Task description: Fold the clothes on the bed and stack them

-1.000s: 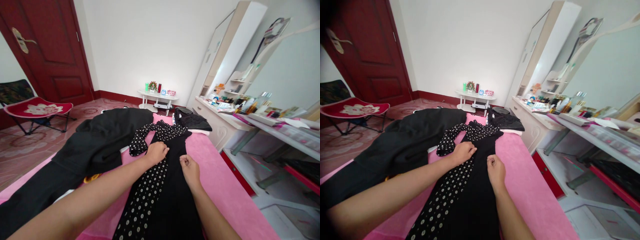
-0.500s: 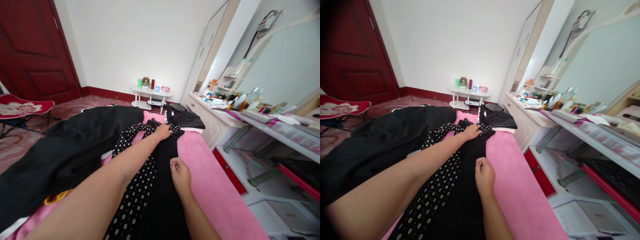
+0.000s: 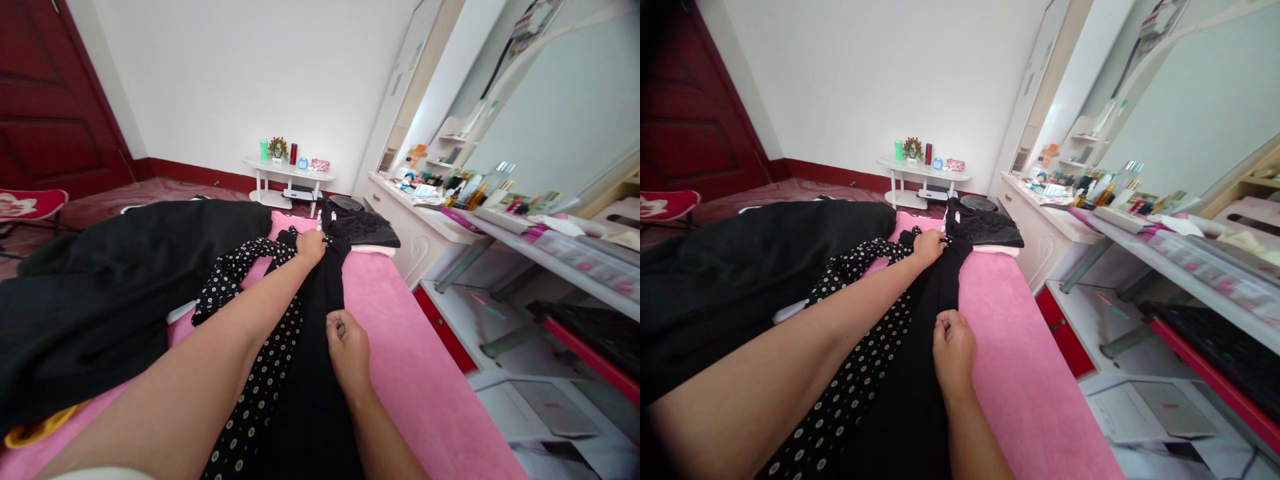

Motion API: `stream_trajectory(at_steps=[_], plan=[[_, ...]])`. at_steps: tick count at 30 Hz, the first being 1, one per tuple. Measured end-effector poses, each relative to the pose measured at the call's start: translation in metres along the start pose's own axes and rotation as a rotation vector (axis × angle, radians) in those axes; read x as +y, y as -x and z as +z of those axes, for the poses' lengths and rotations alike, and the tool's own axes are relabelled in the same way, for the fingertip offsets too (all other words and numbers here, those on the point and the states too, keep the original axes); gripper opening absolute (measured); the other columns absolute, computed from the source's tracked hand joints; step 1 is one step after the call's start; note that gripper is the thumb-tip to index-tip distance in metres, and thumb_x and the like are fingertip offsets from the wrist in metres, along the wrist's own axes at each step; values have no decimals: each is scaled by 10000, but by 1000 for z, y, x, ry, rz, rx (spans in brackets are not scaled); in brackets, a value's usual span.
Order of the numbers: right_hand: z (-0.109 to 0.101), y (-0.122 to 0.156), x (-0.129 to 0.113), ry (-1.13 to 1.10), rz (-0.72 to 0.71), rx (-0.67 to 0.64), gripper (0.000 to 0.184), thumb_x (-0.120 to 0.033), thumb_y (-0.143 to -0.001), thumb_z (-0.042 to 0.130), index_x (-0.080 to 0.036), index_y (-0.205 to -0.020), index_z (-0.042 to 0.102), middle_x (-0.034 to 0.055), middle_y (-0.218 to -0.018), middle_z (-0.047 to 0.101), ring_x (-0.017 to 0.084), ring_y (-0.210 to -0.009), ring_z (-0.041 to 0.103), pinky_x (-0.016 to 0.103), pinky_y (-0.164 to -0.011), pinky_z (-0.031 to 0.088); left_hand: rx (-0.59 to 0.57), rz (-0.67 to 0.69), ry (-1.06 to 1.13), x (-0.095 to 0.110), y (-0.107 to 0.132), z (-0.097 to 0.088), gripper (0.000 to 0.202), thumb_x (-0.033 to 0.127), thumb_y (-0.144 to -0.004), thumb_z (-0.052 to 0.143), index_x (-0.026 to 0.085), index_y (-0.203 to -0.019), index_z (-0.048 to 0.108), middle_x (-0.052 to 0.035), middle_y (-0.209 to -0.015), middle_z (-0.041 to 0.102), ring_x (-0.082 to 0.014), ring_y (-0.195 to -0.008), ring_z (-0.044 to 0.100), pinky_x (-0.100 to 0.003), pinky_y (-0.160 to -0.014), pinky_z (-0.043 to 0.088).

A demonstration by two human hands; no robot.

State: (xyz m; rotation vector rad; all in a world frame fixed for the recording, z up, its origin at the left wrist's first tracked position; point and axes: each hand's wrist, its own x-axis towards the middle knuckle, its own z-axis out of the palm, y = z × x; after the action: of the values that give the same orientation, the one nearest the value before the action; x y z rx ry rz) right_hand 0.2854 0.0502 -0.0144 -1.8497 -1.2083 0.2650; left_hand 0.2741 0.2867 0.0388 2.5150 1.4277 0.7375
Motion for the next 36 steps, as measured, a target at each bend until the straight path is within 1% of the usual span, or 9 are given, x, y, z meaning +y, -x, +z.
stream_trajectory(at_steps=[7, 12, 18, 21, 24, 27, 30, 33, 36], plan=[[3, 0, 1, -26, 3, 37, 172, -294, -819, 450, -200, -788, 591, -13, -656, 579, 131, -588, 520, 226, -556, 366, 9, 74, -68, -22, 18, -26, 318, 378, -902, 416, 233, -1061, 650, -82, -1104, 609, -237, -1070, 535, -360, -943, 385], [3, 1, 2, 26, -4, 45, 292, -384, -817, 481, -204, -1016, 597, -28, -649, 584, 128, -550, 504, 227, -532, 357, -44, -32, -143, -82, 32, -79, 396, 480, -869, 421, 220, -1033, 671, -94, -1064, 646, -254, -1009, 585, -340, -850, 449], [2, 3, 1, 58, -33, 28, 258, -379, -813, 468, -218, -958, 609, -26, -647, 594, 137, -563, 532, 234, -537, 359, -264, -228, -195, -142, 73, -133, 645, 727, -660, 541, 260, -1092, 645, -78, -1128, 649, -282, -1060, 585, -331, -861, 459], [1, 5, 0, 68, -34, 20, 243, -368, -805, 464, -222, -931, 612, -22, -644, 599, 148, -569, 543, 242, -535, 358, -309, -332, -198, -153, 102, -145, 655, 630, -490, 733, 199, -981, 683, -133, -1103, 651, -342, -1042, 589, -390, -857, 463], [1, 5, 1, 69, -45, 20, 235, -358, -800, 461, -225, -921, 613, -20, -649, 603, 153, -574, 550, 247, -539, 362, -268, -395, -98, -156, 123, -148, 407, 403, -450, 815, 156, -747, 688, -139, -894, 689, -344, -902, 638, -388, -773, 490], [1, 5, 3, 47, -58, 25, 231, -352, -795, 459, -220, -906, 614, -16, -655, 611, 156, -574, 554, 249, -542, 368, -189, -380, -13, -156, 125, -157, 207, 295, -558, 760, 150, -656, 650, -76, -700, 667, -250, -709, 656, -317, -660, 502], [1, 5, 5, 19, -70, 31, 228, -353, -793, 459, -213, -884, 615, -10, -661, 620, 158, -580, 561, 251, -553, 380, -44, -357, 63, -152, 114, -182, 191, 319, -757, 598, 143, -813, 643, -50, -734, 660, -175, -663, 634, -267, -622, 492], [0, 6, 3, 3, -69, 28, 222, -352, -795, 457, -213, -869, 614, -5, -682, 632, 160, -601, 570, 250, -564, 388, 199, -200, 63, -139, 117, -218, 255, 319, -844, 479, 158, -999, 601, -63, -934, 648, -183, -850, 615, -290, -744, 479], [-1, 6, 2, 8, -61, 28, 219, -348, -793, 457, -217, -865, 618, -4, -691, 637, 160, -601, 568, 252, -567, 391, 196, 373, -28, -116, 155, -238, 237, 269, -808, 531, 215, -1024, 611, -55, -1048, 619, -215, -1015, 559, -330, -878, 422]])
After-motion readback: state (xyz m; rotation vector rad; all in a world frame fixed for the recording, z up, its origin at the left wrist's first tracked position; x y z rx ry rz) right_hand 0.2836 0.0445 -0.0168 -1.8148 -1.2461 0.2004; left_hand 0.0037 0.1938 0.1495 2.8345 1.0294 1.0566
